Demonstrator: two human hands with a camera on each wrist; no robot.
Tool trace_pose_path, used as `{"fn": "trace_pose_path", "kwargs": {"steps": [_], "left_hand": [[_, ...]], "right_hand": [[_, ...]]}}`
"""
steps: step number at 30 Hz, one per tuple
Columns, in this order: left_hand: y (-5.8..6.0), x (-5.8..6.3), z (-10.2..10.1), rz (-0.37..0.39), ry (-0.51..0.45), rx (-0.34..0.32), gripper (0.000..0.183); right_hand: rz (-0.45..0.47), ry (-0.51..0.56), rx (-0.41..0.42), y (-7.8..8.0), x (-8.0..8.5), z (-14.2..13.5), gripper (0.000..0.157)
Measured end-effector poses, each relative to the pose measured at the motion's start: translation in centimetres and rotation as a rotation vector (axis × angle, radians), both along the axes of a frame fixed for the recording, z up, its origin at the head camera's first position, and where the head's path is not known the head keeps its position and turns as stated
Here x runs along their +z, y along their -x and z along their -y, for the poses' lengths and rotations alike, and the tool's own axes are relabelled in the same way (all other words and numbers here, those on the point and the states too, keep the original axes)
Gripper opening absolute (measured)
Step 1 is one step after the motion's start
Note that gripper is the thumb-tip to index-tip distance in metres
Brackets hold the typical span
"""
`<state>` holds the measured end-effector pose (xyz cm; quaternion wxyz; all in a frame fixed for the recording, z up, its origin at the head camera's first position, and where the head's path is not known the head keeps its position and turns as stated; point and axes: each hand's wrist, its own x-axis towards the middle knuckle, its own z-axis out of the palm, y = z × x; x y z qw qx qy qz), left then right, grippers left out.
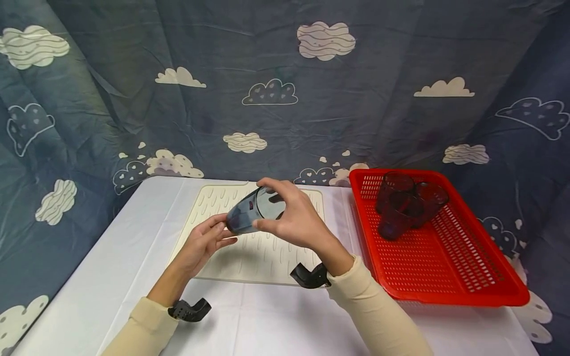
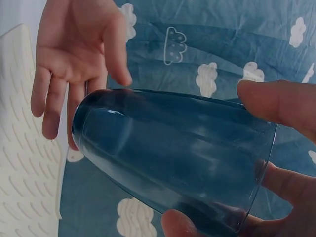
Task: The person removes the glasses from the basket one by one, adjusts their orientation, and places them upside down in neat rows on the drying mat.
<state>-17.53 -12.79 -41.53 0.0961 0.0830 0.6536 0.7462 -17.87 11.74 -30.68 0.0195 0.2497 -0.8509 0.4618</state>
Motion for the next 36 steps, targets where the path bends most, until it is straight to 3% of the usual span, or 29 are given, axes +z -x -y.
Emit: {"fn": "trace_pose_path", "kwargs": {"steps": [13, 28, 36], "left_hand": [[0.1, -0.1, -0.2, 0.054, -0.093, -0.109, 0.051], [0.0, -0.2, 0.2, 0.031, -0.088, -0.077, 0.05], [-0.2, -0.1, 0.4, 0.037, -0.089, -0.069, 0.046]], "right_hand": [[-0.055, -0.024, 0.058, 0.0, -1.2, 0.8, 0.069], [-0.032, -0.028, 0.146, 1.0, -2.2, 0.6, 0.07], [-0.051, -0.051, 0.144, 1.3, -2.6, 0.2, 0.072]]}}
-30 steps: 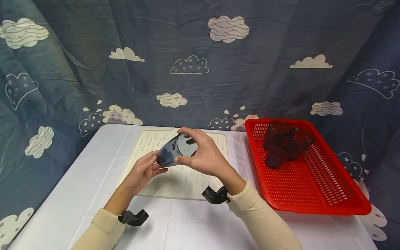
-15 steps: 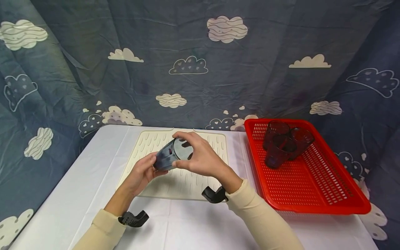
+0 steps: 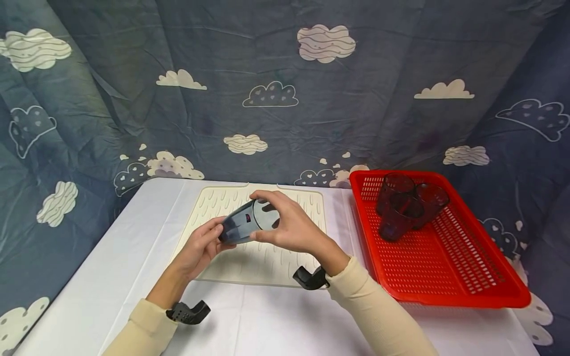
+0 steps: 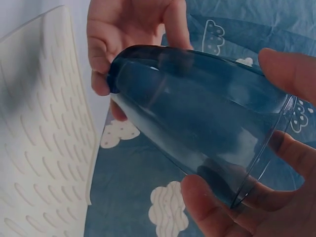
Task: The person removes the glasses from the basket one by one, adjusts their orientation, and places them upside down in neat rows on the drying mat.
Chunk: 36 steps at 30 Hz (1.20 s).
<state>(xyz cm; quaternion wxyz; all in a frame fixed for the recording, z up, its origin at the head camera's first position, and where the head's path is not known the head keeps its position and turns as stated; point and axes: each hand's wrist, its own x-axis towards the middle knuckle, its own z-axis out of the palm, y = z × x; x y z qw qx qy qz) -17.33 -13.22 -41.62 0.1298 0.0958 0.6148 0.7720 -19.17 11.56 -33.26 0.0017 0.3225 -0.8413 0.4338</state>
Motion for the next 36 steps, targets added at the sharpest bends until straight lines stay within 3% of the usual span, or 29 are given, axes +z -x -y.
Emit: {"fn": "trace_pose_path", "kwargs": {"steps": [12, 22, 36], "left_hand": [[-0.4, 0.8, 0.2, 0.008, 0.012, 0.009, 0.058], [-0.6, 1.4, 0.5, -0.015, 0.012, 0.076, 0.064], [-0.8, 1.7, 0.4, -0.008, -0.008, 0.049, 0.064]], "right_hand": [[0.001, -0.01, -0.013, -0.2, -0.1, -0.7, 0.072], [0.037, 0.04, 0.002, -0.3, -0.3, -0.8, 0.072], [0.063, 0.057, 0.017, -0.2, -0.8, -1.1, 0.072]]}}
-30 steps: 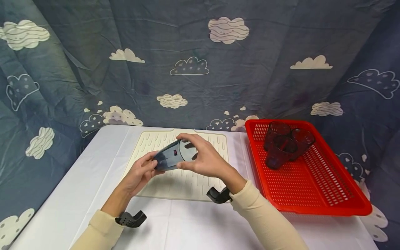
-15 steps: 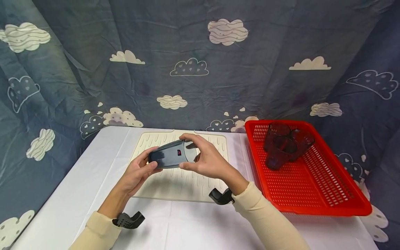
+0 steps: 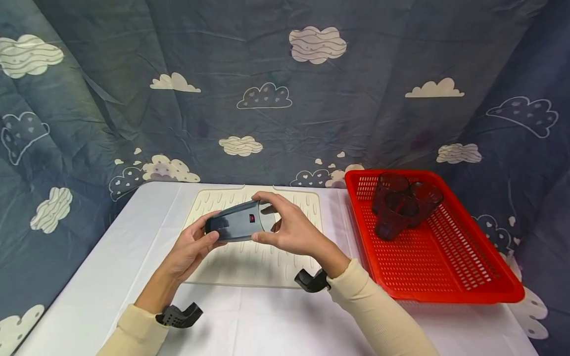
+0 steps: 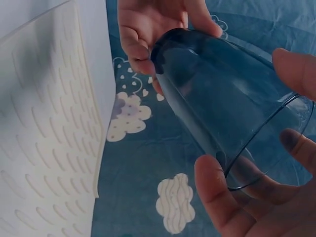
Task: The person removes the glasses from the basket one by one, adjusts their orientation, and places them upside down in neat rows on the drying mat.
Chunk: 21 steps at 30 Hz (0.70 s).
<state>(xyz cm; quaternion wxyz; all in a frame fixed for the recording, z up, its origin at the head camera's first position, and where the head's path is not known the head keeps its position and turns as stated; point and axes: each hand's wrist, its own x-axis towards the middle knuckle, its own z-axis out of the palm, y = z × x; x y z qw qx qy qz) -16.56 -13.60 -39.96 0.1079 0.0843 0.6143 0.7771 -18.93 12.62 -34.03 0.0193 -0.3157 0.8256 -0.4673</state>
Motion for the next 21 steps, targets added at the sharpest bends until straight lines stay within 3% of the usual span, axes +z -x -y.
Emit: {"fn": "trace_pose_path", "kwargs": {"steps": [14, 21], "left_hand": [[0.1, 0.1, -0.1, -0.003, 0.028, 0.021, 0.059], [0.2, 0.8, 0.3, -0.037, 0.145, 0.031, 0.06]], "right_hand": [[0.044, -0.018, -0.008, 0.0, -0.4, 0.0, 0.072], [0.069, 0.005, -0.02, -0.2, -1.2, 0.1, 0.073]]}}
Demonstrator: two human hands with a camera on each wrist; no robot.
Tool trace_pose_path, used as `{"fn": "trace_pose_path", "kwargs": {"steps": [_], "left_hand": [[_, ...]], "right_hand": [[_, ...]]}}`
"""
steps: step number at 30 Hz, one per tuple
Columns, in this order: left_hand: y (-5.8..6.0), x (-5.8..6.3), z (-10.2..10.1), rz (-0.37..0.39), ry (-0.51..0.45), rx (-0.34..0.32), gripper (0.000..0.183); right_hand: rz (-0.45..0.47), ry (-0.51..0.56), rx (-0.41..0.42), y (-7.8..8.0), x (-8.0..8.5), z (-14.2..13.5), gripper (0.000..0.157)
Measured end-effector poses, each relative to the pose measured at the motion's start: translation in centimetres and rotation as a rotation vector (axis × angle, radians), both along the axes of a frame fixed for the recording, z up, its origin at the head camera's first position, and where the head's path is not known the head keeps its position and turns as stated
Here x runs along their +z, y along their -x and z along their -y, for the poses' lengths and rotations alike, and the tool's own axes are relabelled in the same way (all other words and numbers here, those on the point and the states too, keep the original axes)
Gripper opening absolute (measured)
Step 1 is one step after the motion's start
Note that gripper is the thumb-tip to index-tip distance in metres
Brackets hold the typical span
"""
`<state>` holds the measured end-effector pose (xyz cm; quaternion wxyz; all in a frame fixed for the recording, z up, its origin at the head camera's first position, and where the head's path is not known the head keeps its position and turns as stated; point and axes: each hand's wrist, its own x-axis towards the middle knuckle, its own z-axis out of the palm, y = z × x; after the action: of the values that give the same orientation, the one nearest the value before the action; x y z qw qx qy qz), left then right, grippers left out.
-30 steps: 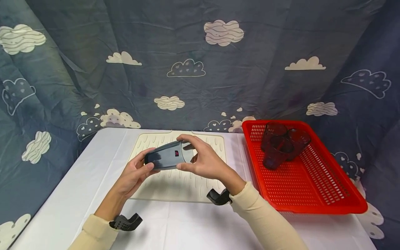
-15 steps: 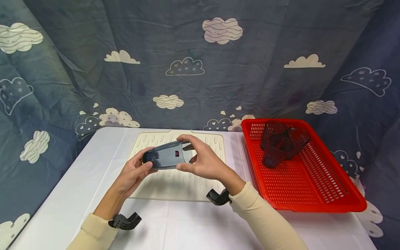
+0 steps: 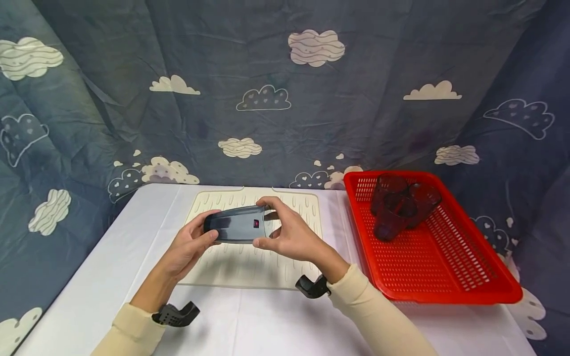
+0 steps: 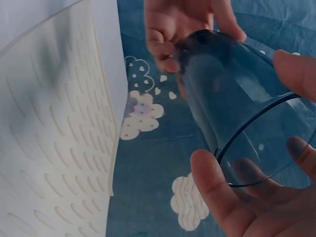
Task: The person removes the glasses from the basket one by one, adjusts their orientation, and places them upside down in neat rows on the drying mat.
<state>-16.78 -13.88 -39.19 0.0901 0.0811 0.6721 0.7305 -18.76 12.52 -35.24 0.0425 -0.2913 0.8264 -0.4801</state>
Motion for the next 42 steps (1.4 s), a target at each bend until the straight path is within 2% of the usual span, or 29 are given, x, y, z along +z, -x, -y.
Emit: {"fn": "trace_pose_path", "kwargs": {"steps": [6, 13, 17, 21, 27, 36, 42], "left_hand": [[0.1, 0.6, 0.5, -0.041, 0.11, 0.031, 0.061], [0.2, 1.7, 0.7, -0.095, 0.173, 0.007, 0.059], [0.0, 2.0, 0.7, -0.12, 0.222, -0.014, 0.061], [-0.2, 2.0, 0.7, -0.16, 0.203, -0.044, 0.069], [-0.2, 2.2, 0.6, -0.218, 0.213, -0.022, 0.071], [0.0, 3.2, 0.6, -0.248, 0.249, -0.015, 0.066], [0.1, 3.7, 0.4, -0.225, 0.247, -0.032, 0.066]], "right_hand": [[0.032, 0.038, 0.008, -0.1, -0.6, 0.2, 0.074], [0.075, 0.084, 0.014, -0.3, -1.5, 0.3, 0.075], [0.067, 0.104, 0.017, -0.5, -1.9, 0.3, 0.075], [0.054, 0.128, 0.018, -0.6, -2.1, 0.3, 0.076], [0.073, 0.165, 0.028, -0.7, -2.1, 0.4, 0.076], [0.064, 0.17, 0.029, -0.7, -2.1, 0.5, 0.076], [0.092, 0.165, 0.009, -0.7, -2.1, 0.4, 0.077]]}}
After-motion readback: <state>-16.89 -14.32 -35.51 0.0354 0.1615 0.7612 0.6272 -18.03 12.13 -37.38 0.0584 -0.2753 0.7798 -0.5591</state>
